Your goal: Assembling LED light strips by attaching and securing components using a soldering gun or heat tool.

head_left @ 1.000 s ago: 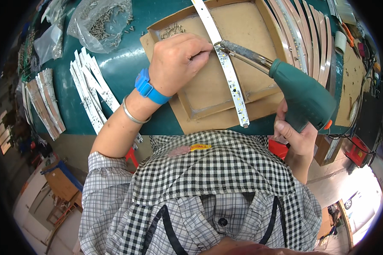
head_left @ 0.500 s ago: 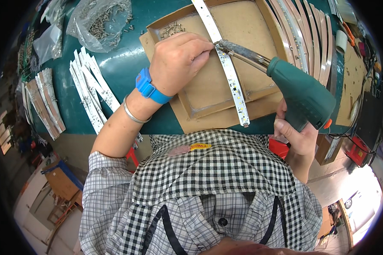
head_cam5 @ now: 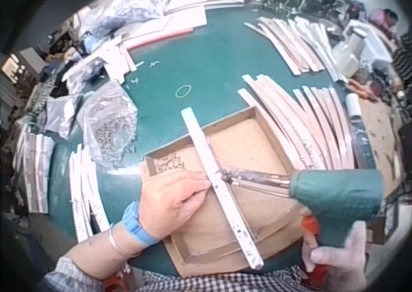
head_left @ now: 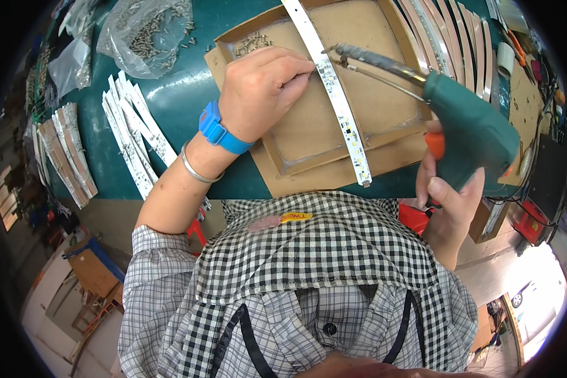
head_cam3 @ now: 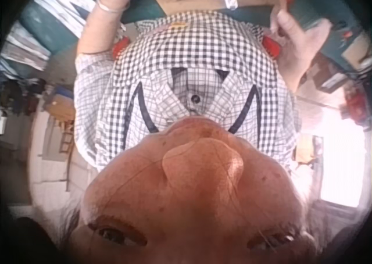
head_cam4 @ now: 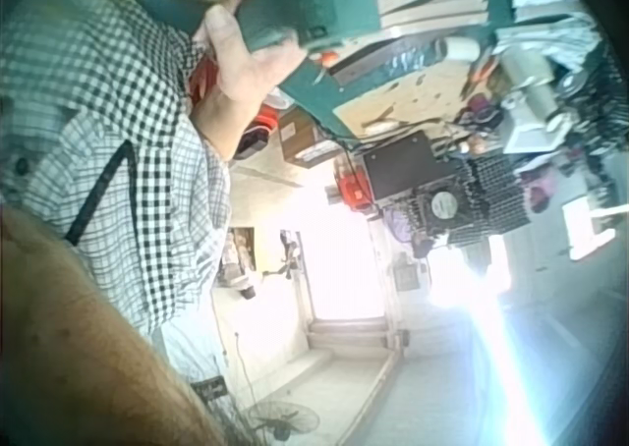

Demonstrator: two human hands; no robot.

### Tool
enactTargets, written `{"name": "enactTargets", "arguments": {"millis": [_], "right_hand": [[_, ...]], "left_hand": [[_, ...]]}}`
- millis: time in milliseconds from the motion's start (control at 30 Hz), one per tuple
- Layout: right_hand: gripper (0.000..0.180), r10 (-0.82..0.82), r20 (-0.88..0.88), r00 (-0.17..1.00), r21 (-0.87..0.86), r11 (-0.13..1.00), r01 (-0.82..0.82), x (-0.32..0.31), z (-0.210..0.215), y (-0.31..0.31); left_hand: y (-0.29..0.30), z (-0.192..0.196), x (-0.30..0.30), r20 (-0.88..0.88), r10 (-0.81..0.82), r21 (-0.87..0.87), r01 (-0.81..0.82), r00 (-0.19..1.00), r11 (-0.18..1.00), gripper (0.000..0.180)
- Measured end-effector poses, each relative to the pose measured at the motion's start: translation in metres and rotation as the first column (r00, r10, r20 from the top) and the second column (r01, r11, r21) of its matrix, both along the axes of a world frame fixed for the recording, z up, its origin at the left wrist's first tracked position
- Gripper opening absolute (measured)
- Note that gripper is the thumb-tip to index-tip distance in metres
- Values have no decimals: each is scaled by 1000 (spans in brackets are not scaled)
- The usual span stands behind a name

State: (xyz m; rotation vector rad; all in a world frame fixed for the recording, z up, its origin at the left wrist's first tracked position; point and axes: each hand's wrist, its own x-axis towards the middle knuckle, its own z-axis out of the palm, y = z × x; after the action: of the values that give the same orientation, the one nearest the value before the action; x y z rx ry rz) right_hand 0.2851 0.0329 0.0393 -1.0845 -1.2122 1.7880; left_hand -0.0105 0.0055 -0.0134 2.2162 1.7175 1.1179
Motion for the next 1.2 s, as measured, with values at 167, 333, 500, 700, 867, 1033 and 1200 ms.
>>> {"name": "enactTargets", "arguments": {"millis": [167, 333, 500, 700, 867, 1033, 1200], "right_hand": [[84, -19, -85, 996, 85, 996, 26, 5, -2, 10], [85, -51, -73, 996, 113, 992, 59, 8, -3, 15], [83, -124, -42, 991, 223, 966, 130, 10, -1, 22], [64, -249, 174, 953, 429, 890, 154, 9, -7, 33], [40, -423, 458, 782, 668, 744, 11, 11, -33, 48], [35, -507, 566, 650, 753, 639, -157, -4, -35, 66], [63, -551, 649, 524, 749, 582, -316, -10, -42, 79]], "left_hand": [[0, 2, 1, 7, 14, -5, -14, 1000, 1000, 15], [0, 4, 2, 8, 17, -9, -17, 1000, 1000, 15], [0, 6, 3, 15, 23, -19, -23, 1000, 1000, 14], [1, 6, 4, 30, 10, 9, -10, 1000, 1000, 15], [0, 9, 5, 57, 36, -8, -35, 998, 999, 20], [-6, 18, 2, 30, 68, -64, -66, 997, 996, 24], [-17, 37, 7, -93, -91, -22, 90, 991, 996, 27]]}}
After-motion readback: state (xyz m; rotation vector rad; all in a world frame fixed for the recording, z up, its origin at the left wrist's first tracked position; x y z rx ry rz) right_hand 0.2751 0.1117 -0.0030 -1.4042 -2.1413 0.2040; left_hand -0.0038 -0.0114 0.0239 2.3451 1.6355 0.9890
